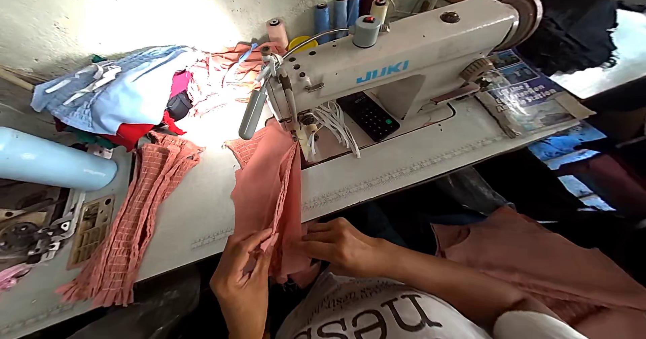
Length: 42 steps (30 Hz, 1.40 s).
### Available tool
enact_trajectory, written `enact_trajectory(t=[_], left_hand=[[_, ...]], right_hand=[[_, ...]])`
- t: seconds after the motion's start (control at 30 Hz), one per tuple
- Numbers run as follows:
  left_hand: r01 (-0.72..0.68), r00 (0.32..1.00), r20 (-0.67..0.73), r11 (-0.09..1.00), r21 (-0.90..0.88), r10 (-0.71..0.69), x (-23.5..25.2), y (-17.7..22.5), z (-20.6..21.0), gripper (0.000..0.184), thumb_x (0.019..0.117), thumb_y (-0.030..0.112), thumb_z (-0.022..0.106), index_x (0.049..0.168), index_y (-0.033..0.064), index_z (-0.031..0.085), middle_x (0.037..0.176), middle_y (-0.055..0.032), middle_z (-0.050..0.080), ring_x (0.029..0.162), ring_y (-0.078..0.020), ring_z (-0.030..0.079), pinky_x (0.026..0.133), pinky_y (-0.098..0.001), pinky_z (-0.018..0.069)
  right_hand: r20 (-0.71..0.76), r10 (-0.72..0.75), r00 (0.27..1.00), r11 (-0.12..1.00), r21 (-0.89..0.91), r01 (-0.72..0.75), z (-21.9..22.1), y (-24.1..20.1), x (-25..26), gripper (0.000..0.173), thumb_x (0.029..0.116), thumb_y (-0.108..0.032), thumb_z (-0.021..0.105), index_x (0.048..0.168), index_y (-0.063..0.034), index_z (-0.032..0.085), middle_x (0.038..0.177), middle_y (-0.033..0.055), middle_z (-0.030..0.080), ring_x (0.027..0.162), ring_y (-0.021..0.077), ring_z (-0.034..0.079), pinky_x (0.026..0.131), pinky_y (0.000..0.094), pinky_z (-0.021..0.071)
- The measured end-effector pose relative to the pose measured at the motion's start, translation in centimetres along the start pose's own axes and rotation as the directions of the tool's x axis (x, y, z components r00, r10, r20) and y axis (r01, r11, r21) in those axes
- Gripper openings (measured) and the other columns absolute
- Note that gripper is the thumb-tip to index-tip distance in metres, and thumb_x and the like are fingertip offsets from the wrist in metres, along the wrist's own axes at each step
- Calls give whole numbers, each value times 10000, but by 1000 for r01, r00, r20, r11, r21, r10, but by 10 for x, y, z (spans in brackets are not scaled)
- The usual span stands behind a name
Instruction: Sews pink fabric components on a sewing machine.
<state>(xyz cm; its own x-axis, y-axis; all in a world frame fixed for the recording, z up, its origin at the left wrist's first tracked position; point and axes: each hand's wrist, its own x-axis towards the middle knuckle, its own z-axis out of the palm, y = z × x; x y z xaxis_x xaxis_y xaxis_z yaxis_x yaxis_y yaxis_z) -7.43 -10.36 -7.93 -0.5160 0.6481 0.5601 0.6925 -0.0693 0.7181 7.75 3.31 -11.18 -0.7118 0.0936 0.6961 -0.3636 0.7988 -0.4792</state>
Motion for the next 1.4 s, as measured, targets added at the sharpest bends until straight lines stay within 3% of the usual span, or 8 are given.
enact_trajectory(t=[0.13, 0.3, 0.57, 0.8, 0.93, 1.03, 1.2, 1.4], left_hand=[[-40, 999, -27, 999, -18, 39, 1, 4, 4, 122, 923, 186, 748, 926, 66, 727, 932, 32, 728, 918, 20, 663, 827, -127, 539], [4, 998, -61, 994, -110, -11, 6, 7, 4, 72, 931, 102, 716, 978, 49, 722, 948, 39, 723, 926, 1, 672, 843, -162, 564], [70, 995, -52, 961, -266, -87, 7, 10, 4, 74, 942, 136, 718, 988, 99, 763, 998, 42, 707, 950, -26, 659, 833, -171, 558], [27, 999, -17, 964, -263, -33, 6, 10, 3, 152, 998, 133, 643, 1057, 86, 775, 985, 27, 645, 922, 14, 608, 806, -112, 520], [51, 999, -1, 951, -305, -54, 6, 10, 4, 160, 1008, 175, 639, 1053, 121, 783, 970, 44, 624, 907, 17, 588, 797, -108, 501], [76, 997, 21, 939, -336, -73, 5, 9, 5, 157, 1005, 189, 645, 1048, 126, 782, 957, 50, 618, 887, 18, 582, 772, -105, 498], [88, 996, 31, 929, -359, -83, 2, 8, 5, 145, 1010, 209, 638, 1079, 157, 754, 1016, 79, 672, 965, 5, 618, 844, -139, 521], [55, 998, 52, 934, -352, -39, 3, 8, 6, 204, 965, 318, 703, 1107, 172, 722, 1073, 93, 678, 1031, 2, 627, 890, -158, 529]], right_hand=[[-74, -12, 997, 1000, 17, 13, 1, 1, 20, 181, 944, 41, 578, 1028, -15, 728, 839, 116, 710, 750, 206, 668, 667, 277, 539], [-190, 94, 977, 995, 42, -87, 0, 0, 36, 85, 969, -72, 657, 1006, -68, 733, 994, 153, 663, 889, 144, 648, 760, 197, 536], [-248, 139, 959, 990, 30, -135, -6, -1, 49, 57, 938, -97, 714, 957, -46, 729, 902, 77, 712, 888, 113, 638, 798, 175, 511], [-232, 195, 953, 981, 71, -183, -9, -7, 52, 102, 969, -130, 699, 973, -29, 718, 967, 110, 697, 902, 75, 642, 779, 138, 511], [-194, 249, 949, 966, 123, -228, -11, -6, 52, 86, 946, -109, 696, 912, -30, 704, 1148, 144, 724, 1030, 106, 655, 837, 165, 514], [-140, 288, 947, 942, 221, -254, -14, -5, 54, 79, 926, -86, 699, 879, -23, 708, 1097, 104, 758, 1097, 124, 666, 910, 198, 517], [-112, 340, 934, 894, 345, -285, -15, -4, 54, 105, 926, -100, 711, 883, -4, 704, 993, 77, 732, 916, 19, 623, 740, 113, 471], [-113, 377, 919, 858, 417, -300, -13, -4, 54, 139, 922, -106, 716, 872, 18, 683, 961, 77, 699, 807, -31, 565, 671, 86, 436]])
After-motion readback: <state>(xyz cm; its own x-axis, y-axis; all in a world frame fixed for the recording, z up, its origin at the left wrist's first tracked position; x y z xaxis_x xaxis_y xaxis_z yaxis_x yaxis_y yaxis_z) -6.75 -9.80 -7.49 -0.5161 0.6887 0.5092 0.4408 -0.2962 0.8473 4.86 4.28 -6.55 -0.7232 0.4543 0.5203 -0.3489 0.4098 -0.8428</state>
